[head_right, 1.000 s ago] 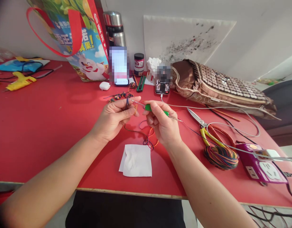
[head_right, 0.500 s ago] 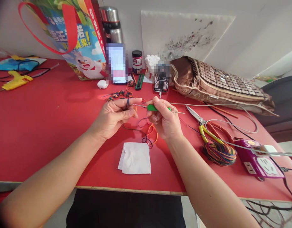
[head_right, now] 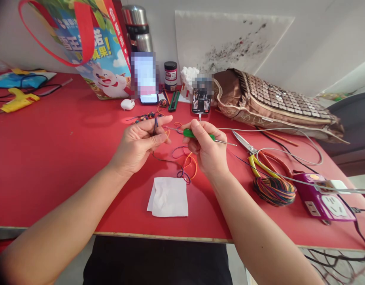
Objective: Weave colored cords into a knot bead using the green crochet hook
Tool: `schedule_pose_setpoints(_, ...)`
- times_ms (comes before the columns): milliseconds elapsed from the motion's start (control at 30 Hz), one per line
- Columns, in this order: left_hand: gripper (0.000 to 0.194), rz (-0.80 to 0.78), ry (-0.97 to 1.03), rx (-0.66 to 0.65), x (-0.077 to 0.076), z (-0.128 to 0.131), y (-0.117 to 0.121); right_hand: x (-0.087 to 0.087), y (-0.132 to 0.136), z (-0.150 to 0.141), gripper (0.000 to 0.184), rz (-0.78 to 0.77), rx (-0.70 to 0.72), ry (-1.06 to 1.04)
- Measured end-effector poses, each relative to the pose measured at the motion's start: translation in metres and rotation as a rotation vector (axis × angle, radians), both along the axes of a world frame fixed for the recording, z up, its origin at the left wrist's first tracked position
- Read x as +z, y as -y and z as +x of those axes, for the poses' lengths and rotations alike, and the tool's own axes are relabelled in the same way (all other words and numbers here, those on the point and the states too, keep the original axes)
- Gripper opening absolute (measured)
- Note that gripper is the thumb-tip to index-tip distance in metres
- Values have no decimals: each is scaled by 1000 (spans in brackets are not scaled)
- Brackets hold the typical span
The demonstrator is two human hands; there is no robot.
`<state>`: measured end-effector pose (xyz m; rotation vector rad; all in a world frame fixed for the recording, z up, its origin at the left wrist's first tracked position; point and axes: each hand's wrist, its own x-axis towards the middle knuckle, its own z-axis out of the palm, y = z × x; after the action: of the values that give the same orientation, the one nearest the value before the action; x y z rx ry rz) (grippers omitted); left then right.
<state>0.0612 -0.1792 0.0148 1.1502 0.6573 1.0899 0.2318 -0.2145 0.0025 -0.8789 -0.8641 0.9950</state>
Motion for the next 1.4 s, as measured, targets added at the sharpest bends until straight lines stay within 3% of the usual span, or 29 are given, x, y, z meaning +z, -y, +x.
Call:
schedule_pose_setpoints(267,45,119,-142,54,-2,-1,0,-3,3,2,29,27,-27,124)
schedule_pose_setpoints(767,44,4,-27,17,-4,-1,-4,-2,6,-6,32,50,-27,125)
schedule_pose_setpoints(933,46,-10,-35,-15,-4,-2,-3,2,1,-1,39,-20,12,42)
schedule_pose_setpoints(1133,43,119,-126,-97,1,-2,0,10,0,14,43,-61,31,123)
schedule_pose_setpoints(1400,47,197,-236,-83,1,-4,0,10,2,20,40,-23,13,215)
